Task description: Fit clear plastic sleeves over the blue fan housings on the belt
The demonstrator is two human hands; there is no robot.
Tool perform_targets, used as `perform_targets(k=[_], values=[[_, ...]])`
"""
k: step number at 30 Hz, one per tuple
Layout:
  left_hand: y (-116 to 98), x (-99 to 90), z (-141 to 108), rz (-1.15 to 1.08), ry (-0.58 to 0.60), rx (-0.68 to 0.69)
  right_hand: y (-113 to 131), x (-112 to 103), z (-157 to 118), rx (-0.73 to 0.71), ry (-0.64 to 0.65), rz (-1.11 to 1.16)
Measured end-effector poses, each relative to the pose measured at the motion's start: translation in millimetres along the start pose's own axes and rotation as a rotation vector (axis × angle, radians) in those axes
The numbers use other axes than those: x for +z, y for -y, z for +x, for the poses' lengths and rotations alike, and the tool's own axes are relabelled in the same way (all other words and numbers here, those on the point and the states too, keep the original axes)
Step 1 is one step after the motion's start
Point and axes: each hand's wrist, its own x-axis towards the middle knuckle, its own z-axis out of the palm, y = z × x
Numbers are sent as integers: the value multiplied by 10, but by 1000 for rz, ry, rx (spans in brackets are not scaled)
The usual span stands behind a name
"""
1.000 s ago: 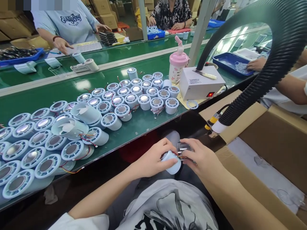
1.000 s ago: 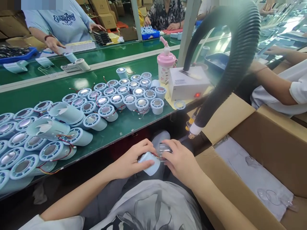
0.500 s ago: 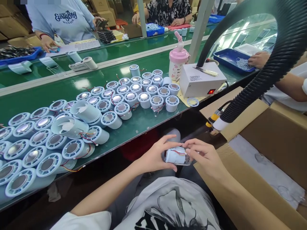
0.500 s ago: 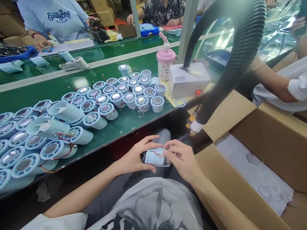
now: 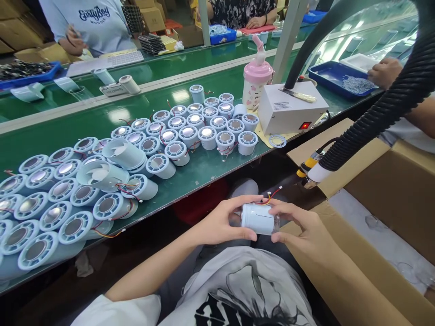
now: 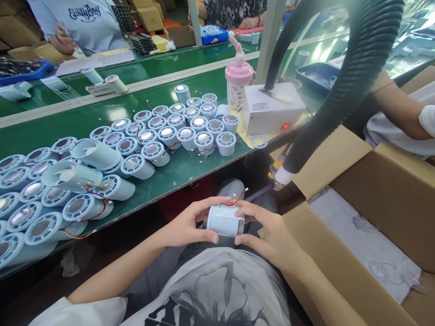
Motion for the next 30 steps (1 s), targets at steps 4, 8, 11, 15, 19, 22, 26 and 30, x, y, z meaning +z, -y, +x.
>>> perform_targets(k=[4,8,11,15,19,22,26,30], values=[[-32,-8,-25,92,16,65,38,-17,10,70,37,135],[-32,-13,-42,130,18,98,67,-32,12,127,68,237],[-26,-16,-49,148,16,103,61,-34,6,203,89,323],[-13,-15,-53,165,12,122,44,-15,9,268,107,450],[-2,-12,-59,192,12,169,67,12,27,333,107,533],[-12,-10,-62,220,9,194,87,25,46,363,87,561],[-35,-10,-58,228,30,208,66,49,80,385,73,627],[-19,-15,-55,228,34,212,28,82,93,472,65,678]])
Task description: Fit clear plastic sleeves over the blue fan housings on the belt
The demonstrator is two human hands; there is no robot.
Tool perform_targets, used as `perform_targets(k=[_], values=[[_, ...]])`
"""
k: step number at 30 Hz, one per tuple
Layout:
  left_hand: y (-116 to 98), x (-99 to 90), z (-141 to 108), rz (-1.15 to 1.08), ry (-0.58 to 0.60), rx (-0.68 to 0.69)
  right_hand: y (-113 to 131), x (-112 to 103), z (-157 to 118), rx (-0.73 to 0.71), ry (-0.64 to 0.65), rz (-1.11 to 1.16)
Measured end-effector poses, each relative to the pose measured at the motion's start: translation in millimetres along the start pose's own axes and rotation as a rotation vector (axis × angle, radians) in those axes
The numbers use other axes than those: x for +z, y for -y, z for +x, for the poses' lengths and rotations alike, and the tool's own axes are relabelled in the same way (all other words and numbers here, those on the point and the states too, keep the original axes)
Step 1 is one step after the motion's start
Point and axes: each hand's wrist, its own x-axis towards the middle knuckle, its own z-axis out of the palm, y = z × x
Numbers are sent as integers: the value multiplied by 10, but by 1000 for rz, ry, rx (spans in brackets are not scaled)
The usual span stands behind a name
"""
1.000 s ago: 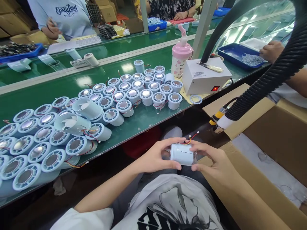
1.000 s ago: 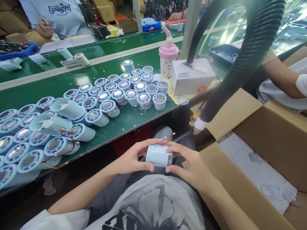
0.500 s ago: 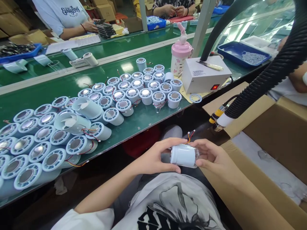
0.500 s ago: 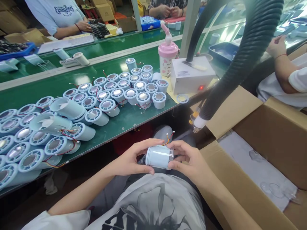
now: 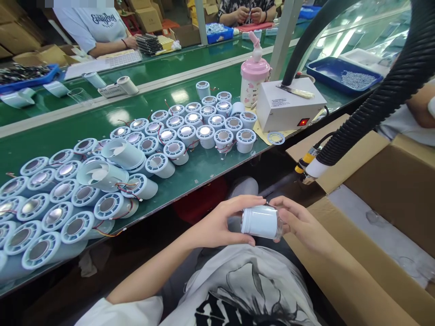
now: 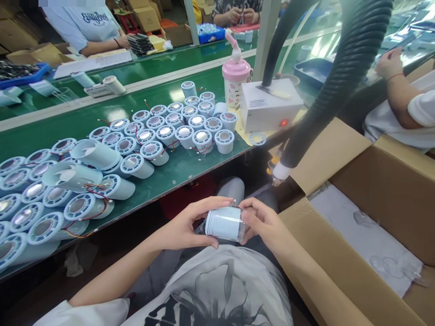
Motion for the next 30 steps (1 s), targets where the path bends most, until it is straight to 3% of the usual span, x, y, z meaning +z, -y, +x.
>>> perform_targets(k=[15,21,23,26,28,30], values=[[9,7,17,93,14,106,-26,77,32,292,29,179],[-51,41,-8,59,-19,-4,-28,77,29,370,110,138],[-90,53,-18,24,-47,-71,-49,59,1,230,34,12],[-136,68,-25,-28,-78,-148,-102,4,-71,-237,-148,-354],[-147,74,-23,-51,-83,-177,-134,-39,-117,-559,-124,-616],[-145,74,-17,-60,-73,-197,-150,-72,-145,-749,-16,-762]])
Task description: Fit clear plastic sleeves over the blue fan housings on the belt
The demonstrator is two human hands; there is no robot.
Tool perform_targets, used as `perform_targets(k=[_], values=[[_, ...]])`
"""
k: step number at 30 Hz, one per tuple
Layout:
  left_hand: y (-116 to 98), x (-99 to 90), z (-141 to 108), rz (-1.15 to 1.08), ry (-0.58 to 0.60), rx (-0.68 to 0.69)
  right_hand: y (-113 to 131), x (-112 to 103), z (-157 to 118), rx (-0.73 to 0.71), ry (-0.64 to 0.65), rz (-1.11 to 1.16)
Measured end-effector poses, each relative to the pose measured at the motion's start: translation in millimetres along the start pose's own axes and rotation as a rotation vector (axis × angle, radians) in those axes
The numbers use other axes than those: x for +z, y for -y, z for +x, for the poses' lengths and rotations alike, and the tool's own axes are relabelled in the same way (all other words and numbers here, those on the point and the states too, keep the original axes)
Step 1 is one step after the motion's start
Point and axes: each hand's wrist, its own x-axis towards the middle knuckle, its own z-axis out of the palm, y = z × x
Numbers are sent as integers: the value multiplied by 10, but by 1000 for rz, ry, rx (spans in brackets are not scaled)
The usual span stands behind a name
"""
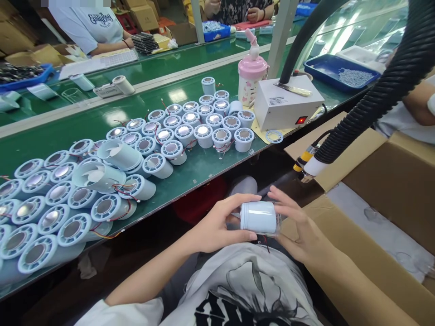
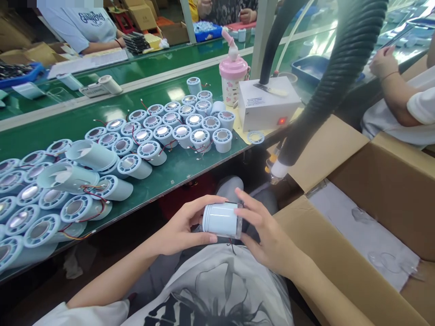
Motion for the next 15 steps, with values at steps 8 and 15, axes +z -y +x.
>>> perform_targets(k=[8,15], values=[[-42,-55,20,-29,102,70,34,-48,14,486,76,726],[120,-9,44,-229,154,-84,-26,-1,-5,644,41,690]])
